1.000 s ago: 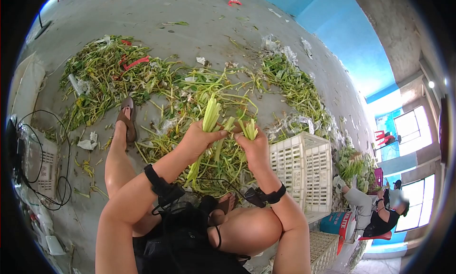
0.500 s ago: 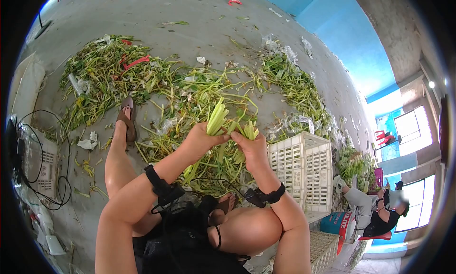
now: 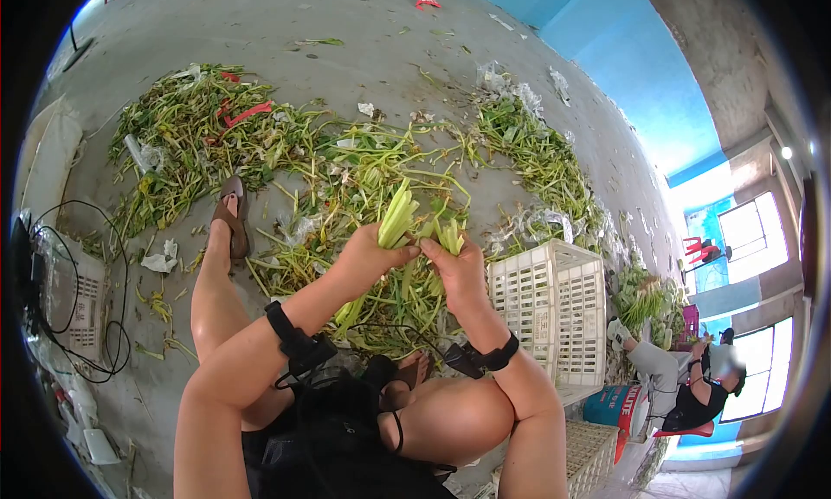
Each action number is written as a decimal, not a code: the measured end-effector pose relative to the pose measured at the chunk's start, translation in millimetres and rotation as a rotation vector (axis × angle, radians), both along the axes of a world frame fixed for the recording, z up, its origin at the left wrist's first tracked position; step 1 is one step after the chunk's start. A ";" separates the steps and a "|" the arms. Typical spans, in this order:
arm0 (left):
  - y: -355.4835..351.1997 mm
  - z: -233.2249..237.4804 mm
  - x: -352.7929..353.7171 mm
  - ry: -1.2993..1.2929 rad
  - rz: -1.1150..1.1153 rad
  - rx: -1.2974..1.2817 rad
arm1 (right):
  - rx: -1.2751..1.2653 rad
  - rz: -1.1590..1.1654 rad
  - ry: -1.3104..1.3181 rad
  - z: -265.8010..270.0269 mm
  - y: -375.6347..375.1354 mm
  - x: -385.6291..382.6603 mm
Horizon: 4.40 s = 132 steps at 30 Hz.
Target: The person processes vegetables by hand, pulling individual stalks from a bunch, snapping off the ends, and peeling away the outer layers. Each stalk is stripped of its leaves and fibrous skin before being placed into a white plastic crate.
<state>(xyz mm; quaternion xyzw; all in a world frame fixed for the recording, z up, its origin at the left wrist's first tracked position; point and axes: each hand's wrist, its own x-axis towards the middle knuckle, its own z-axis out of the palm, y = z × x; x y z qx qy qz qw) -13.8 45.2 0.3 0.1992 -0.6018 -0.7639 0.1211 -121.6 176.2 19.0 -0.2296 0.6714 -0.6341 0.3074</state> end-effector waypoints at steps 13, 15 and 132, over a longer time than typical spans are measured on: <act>-1.6 0.6 -0.1 -0.034 0.039 -0.033 | 0.085 -0.014 0.150 3.2 1.2 -0.5; -2.1 -3.4 -0.4 0.003 0.050 -0.077 | 0.086 -0.003 0.158 0.7 1.5 -1.6; -2.4 5.1 2.8 -0.025 0.052 -0.048 | 0.041 0.015 0.172 -11.9 -2.6 2.4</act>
